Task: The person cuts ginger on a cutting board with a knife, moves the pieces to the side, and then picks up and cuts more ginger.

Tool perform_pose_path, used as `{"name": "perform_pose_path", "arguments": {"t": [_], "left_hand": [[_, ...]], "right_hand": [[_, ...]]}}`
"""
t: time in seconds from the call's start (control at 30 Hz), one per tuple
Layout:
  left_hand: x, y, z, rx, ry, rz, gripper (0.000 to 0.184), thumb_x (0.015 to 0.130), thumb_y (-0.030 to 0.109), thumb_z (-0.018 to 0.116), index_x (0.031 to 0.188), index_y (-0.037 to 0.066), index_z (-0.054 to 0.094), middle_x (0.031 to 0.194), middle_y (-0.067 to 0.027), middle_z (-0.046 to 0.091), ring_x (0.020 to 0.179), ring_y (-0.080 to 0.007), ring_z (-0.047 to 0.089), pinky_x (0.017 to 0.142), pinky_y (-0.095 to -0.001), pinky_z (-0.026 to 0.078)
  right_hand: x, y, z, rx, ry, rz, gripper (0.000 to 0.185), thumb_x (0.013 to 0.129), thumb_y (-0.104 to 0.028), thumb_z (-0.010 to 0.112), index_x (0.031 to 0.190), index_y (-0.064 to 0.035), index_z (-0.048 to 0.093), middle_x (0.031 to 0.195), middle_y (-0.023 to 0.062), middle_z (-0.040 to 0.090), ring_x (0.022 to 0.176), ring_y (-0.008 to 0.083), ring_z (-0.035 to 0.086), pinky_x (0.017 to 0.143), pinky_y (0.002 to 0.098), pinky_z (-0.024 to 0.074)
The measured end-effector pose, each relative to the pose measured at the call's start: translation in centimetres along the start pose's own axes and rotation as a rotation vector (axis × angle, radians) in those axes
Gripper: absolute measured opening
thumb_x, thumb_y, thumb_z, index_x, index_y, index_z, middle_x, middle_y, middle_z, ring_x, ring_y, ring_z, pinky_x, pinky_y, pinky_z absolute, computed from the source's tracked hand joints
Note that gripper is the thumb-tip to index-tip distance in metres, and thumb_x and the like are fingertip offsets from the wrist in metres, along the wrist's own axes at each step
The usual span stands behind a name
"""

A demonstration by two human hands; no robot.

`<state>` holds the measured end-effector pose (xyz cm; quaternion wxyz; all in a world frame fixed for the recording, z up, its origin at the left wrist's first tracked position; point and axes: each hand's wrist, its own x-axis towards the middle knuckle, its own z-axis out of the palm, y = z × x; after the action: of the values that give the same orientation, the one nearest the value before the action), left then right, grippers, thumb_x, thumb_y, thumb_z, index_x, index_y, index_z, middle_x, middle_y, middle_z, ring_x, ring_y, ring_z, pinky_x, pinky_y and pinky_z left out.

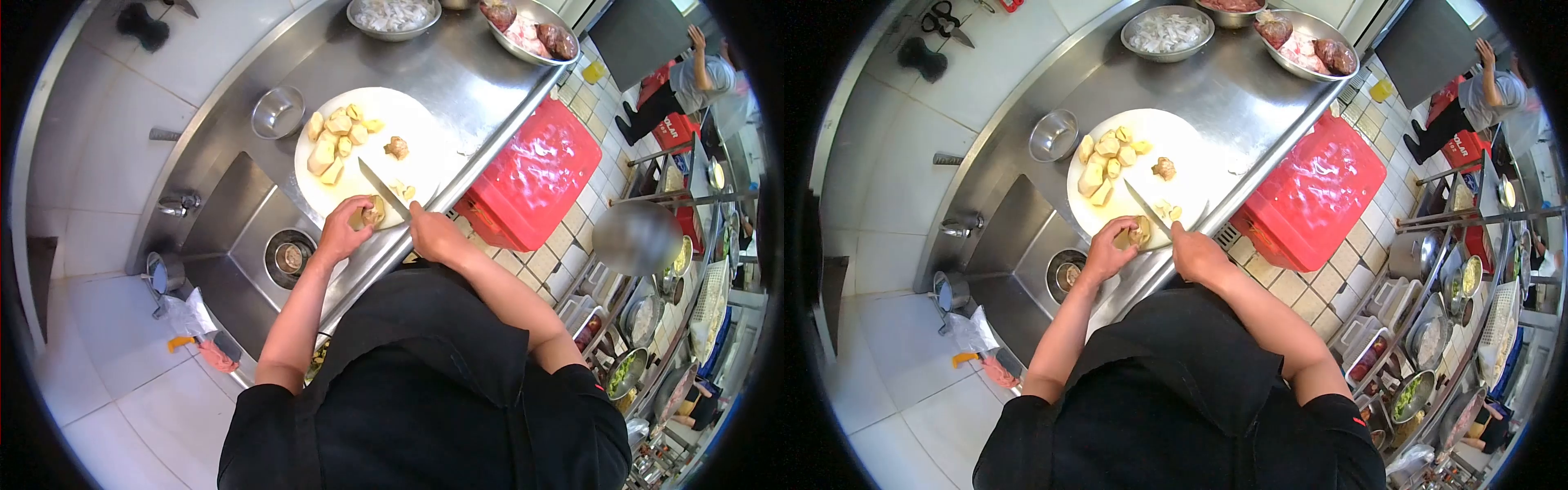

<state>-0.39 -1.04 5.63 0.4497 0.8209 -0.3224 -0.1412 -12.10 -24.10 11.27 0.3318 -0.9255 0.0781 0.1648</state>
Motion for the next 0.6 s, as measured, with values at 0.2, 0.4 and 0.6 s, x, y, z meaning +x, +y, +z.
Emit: {"name": "perform_pose_path", "arguments": {"t": [0.2, 0.4, 0.6], "left_hand": [[-0.4, -0.3, 0.5, -0.141, 0.025, -0.047, 0.042, 0.085, 0.008, 0.082, 0.126, 0.003, 0.071, 0.134, -0.0152, 0.067, 0.121, -0.0293, 0.07, 0.105, -0.0373, 0.057], [0.8, 2.1, 0.5, -0.055, -0.009, -0.082, 0.04, 0.087, 0.01, 0.083, 0.125, 0.002, 0.074, 0.121, -0.0155, 0.068, 0.11, -0.0297, 0.071, 0.1, -0.0379, 0.059], [1.5, 1.7, 0.4, 0.024, -0.051, -0.089, 0.036, 0.087, 0.011, 0.083, 0.122, 0.003, 0.076, 0.119, -0.0165, 0.069, 0.106, -0.0309, 0.072, 0.096, -0.039, 0.059]], "right_hand": [[-3.5, 0.5, -0.9, -0.003, 0.072, -0.079, 0.021, 0.101, -0.007, 0.053, 0.119, 0.0036, 0.052, 0.089, 0.0302, 0.072, 0.089, 0.0514, 0.071, 0.081, 0.0632, 0.0528], [-5.0, -0.7, -1.8, -0.067, 0.116, -0.114, 0.024, 0.106, -0.012, 0.05, 0.124, 0.0024, 0.055, 0.091, 0.0271, 0.073, 0.09, 0.0479, 0.072, 0.078, 0.0604, 0.0551], [-4.6, -0.8, -1.5, -0.094, 0.12, -0.166, 0.024, 0.102, -0.008, 0.05, 0.123, 0.0023, 0.055, 0.09, 0.0257, 0.073, 0.089, 0.0469, 0.073, 0.077, 0.0589, 0.0568]]}}
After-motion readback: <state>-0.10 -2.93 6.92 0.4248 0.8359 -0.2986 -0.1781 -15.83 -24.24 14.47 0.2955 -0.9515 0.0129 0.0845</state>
